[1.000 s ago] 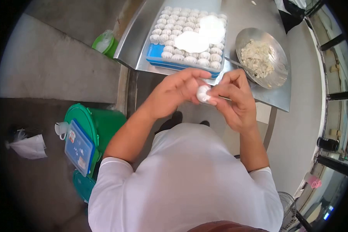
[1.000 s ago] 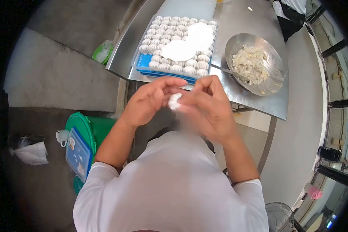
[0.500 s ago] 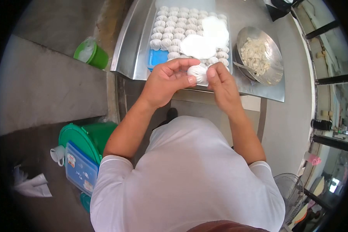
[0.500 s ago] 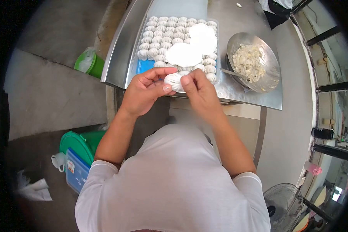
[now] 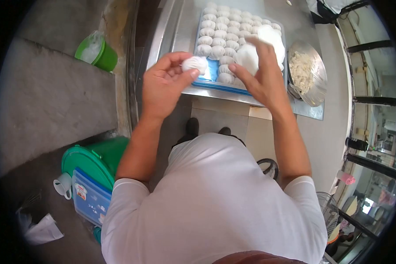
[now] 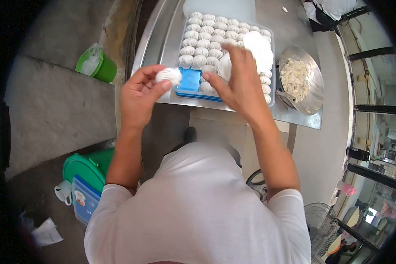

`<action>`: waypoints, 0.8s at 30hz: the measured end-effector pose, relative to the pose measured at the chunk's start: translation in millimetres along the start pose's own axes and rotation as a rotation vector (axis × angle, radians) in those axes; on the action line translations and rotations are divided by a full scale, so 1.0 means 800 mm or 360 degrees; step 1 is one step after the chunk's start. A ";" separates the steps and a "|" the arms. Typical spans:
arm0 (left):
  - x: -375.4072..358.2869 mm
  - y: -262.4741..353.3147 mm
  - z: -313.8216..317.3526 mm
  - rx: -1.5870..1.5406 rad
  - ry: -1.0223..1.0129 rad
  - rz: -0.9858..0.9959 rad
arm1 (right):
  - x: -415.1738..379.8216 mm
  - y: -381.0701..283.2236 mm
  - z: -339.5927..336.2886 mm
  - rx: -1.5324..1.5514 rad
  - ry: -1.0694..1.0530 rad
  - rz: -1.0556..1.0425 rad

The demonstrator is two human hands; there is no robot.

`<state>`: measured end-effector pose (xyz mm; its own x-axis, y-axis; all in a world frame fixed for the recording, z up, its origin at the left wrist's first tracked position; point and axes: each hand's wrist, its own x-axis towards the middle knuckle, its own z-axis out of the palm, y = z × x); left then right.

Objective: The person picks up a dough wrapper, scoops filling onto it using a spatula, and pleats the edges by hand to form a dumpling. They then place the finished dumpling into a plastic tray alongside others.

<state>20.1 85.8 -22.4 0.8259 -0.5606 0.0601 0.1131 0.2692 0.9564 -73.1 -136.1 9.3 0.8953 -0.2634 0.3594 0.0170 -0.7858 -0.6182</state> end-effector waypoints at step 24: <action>0.045 0.011 0.010 0.1134 -0.0169 0.0438 | 0.071 0.091 0.034 -0.0919 -0.0659 -0.0050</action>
<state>46.1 61.6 -9.2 0.7111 -0.6283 0.3153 -0.5017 -0.1393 0.8538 -8.9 -193.1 -34.0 0.9958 -0.0915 0.0050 -0.0905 -0.9907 -0.1016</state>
